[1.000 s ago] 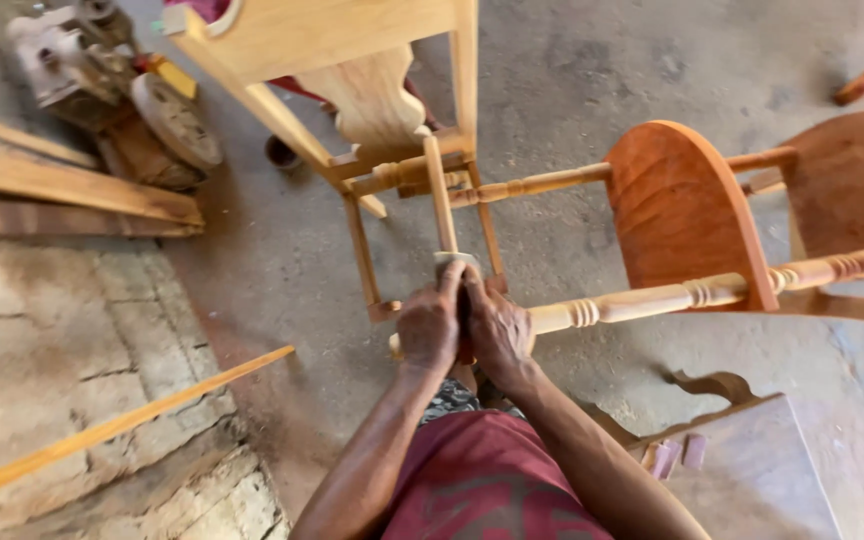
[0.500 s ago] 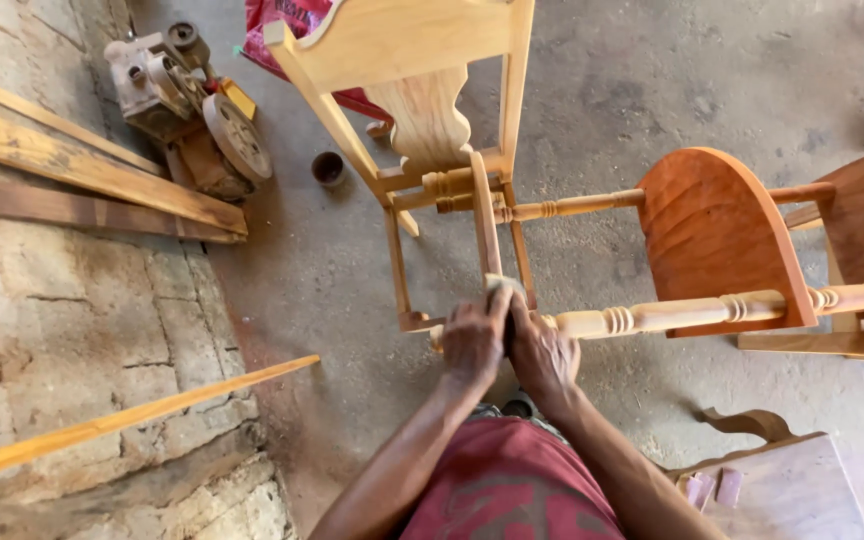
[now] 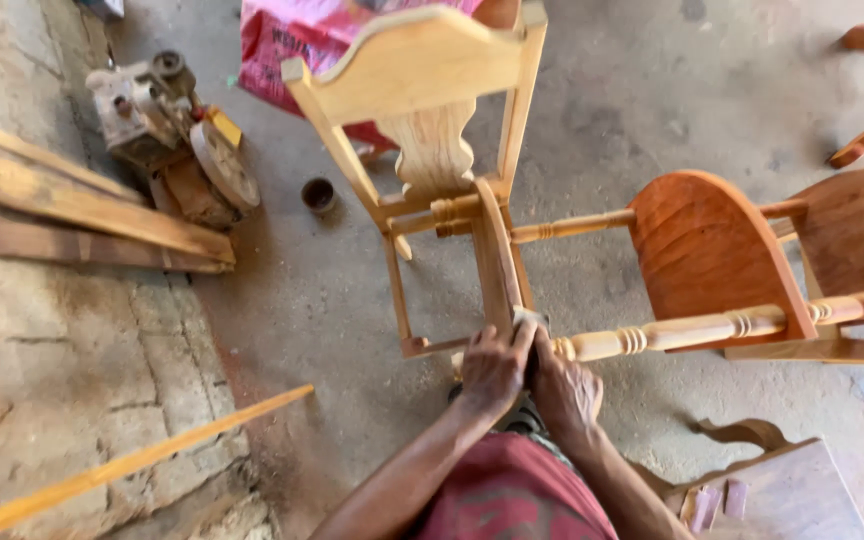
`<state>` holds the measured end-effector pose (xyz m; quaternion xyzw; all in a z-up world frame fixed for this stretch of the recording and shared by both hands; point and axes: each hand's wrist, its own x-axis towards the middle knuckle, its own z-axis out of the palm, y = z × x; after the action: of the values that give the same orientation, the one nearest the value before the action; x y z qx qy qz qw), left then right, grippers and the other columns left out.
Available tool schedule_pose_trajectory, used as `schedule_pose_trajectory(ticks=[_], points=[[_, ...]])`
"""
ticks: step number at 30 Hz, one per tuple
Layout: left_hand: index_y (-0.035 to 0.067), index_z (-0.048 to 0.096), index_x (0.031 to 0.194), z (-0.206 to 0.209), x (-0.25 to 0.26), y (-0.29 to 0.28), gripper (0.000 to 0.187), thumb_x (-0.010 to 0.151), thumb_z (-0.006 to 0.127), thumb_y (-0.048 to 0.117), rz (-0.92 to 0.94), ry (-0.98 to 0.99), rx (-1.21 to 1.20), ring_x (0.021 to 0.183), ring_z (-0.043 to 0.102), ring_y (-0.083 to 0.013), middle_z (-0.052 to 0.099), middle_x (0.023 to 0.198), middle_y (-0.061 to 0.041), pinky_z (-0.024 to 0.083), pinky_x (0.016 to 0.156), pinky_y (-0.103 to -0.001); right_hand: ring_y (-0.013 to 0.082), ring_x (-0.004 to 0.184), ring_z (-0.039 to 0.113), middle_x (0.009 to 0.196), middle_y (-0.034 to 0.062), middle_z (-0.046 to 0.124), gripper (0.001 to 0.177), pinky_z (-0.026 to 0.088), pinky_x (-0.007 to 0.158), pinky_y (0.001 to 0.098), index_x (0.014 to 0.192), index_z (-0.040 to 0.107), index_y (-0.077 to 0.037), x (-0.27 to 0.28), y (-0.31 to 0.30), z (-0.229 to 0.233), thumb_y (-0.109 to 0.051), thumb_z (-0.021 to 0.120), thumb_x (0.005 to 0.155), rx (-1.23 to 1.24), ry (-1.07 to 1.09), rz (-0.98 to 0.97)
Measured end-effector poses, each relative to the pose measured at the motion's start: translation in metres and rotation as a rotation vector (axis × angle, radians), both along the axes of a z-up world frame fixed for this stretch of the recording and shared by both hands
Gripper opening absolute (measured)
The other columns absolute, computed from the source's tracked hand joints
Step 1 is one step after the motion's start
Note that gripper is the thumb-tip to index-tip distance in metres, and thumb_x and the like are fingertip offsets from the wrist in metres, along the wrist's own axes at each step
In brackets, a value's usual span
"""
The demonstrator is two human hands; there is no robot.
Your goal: The person sands the legs and backrest of a wooden chair using a sanding block. They hold the chair steady with one hand while sanding with the other, working on different sections of the chair's frame.
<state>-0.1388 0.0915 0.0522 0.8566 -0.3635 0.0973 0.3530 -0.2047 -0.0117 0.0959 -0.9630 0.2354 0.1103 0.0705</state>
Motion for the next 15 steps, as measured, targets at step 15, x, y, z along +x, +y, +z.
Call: schedule_pose_trajectory(ticks=[15], points=[[0.011, 0.068, 0.107, 0.002, 0.009, 0.004, 0.016, 0.093, 0.059, 0.012, -0.152, 0.070, 0.040, 0.077, 0.069, -0.0274, 0.071, 0.074, -0.010, 0.053, 0.072, -0.045, 0.0320, 0.059, 0.072, 0.081, 0.0123, 0.074, 0.058, 0.054, 0.049, 0.0468, 0.142, 0.048, -0.016, -0.009, 0.003, -0.011, -0.021, 0.062, 0.086, 0.030, -0.200, -0.073]])
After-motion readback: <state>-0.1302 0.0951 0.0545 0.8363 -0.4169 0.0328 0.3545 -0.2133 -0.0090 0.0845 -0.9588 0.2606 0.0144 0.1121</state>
